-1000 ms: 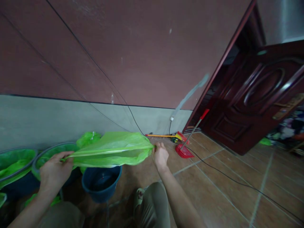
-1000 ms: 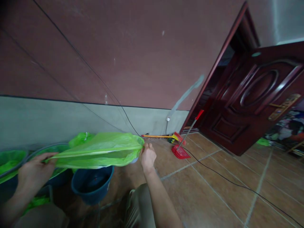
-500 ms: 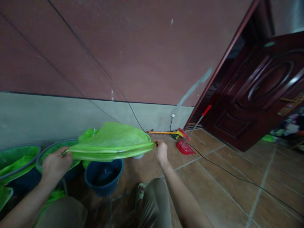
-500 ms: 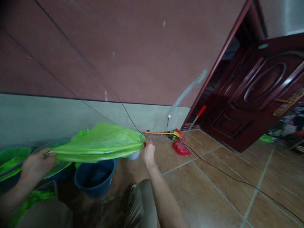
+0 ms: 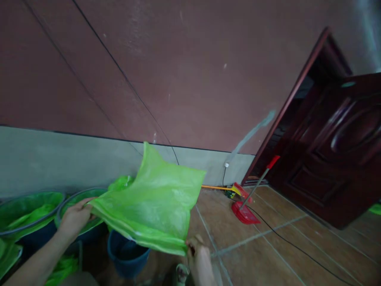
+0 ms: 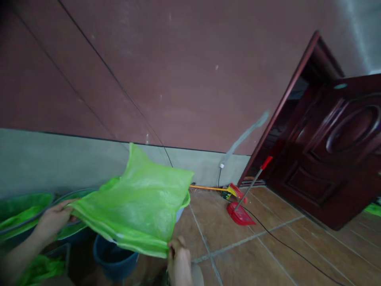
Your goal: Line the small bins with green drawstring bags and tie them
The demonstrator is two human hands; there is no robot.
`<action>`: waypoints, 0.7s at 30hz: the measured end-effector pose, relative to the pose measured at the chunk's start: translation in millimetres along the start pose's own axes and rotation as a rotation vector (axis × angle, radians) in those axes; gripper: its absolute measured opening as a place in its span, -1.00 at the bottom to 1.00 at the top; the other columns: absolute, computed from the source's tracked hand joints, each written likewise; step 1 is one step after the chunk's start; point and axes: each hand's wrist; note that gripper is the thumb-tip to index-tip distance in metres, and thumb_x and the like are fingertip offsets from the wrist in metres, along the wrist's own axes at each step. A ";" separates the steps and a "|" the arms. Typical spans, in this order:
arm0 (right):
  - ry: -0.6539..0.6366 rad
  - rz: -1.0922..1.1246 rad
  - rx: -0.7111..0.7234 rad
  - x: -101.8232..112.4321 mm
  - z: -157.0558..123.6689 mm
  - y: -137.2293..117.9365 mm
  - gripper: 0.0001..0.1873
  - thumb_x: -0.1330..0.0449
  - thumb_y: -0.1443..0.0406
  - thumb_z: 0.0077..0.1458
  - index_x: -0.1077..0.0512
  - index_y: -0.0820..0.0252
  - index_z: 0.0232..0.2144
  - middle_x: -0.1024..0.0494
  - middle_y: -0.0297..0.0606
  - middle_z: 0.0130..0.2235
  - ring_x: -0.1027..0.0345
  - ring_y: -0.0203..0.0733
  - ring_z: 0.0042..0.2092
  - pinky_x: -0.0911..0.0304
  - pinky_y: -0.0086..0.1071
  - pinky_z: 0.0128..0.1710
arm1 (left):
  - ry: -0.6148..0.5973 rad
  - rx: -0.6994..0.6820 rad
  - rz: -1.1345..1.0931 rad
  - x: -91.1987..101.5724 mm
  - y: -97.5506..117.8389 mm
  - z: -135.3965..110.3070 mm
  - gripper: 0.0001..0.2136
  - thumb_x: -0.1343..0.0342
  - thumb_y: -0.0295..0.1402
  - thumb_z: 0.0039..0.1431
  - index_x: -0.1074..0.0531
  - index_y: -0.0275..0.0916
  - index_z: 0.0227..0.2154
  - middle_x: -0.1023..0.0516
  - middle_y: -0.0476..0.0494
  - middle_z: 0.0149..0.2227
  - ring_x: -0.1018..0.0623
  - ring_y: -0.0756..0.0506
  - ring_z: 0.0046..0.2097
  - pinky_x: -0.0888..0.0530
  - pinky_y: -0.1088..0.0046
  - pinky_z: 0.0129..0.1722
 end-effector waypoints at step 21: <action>-0.328 0.548 -0.066 -75.2 -64.1 -145.2 -0.66 -0.14 0.58 -0.16 -0.56 0.13 -0.41 -0.55 -0.34 -0.36 -0.47 -0.26 -0.34 -0.28 -0.48 -0.34 | -0.466 0.744 -0.408 -37.6 -21.8 -66.0 -0.83 -0.19 -0.34 0.11 -0.56 -0.26 -0.24 -0.66 -0.18 -0.45 -0.66 -0.24 -0.39 -0.61 0.22 -0.34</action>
Point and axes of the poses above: each hand's wrist, its own z-axis towards the middle knuckle, its own x-axis out of the back of the hand, y = z × x
